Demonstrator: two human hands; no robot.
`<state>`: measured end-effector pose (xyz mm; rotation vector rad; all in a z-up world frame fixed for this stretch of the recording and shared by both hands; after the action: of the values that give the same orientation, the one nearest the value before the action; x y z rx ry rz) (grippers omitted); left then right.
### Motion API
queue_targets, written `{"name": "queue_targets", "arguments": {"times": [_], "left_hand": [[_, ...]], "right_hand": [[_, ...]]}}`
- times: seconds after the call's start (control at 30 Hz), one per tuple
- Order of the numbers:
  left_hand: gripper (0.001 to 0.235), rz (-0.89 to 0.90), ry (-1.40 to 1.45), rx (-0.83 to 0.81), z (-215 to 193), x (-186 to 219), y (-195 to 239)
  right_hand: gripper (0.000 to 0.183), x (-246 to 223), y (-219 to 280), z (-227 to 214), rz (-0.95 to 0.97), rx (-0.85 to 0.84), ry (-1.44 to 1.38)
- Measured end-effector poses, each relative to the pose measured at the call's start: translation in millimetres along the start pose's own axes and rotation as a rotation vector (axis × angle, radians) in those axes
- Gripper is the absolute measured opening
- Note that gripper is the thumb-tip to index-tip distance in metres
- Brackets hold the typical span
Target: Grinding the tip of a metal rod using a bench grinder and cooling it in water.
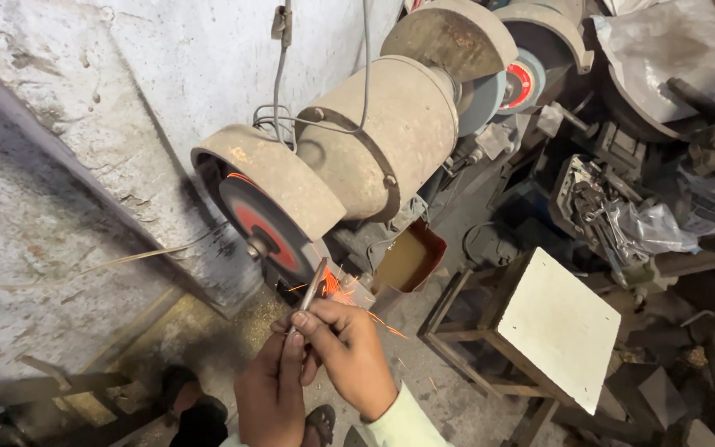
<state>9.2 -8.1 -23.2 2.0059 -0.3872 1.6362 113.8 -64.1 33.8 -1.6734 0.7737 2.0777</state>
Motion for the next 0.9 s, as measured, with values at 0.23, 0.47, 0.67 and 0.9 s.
{"name": "queue_targets", "arguments": {"times": [0.23, 0.47, 0.67, 0.9], "left_hand": [[0.031, 0.041, -0.016, 0.064, 0, 5, 3], [0.032, -0.016, -0.1, 0.041, -5, 23, -1], [0.031, 0.062, -0.126, 0.033, -8, 24, -9], [0.035, 0.057, -0.164, 0.028, -6, 27, -16]], "right_hand": [[0.028, -2, 0, -2, -0.004, -0.051, -0.004], [0.029, -4, -2, 3, -0.02, -0.014, -0.001], [0.03, -2, -4, 7, -0.016, 0.065, -0.025], [0.027, 3, -6, 8, -0.006, 0.144, -0.084]]}}
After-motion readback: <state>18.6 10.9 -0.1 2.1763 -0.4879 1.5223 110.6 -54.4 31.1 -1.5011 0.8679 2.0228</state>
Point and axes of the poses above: each hand's wrist, its own y-axis away from the middle knuckle, its own z-axis out of the palm, x = y × z, the point moved 1 cm from there along -y, towards the middle knuckle, and after that the axes turned 3 degrees about -z, right-handed, at the moved point
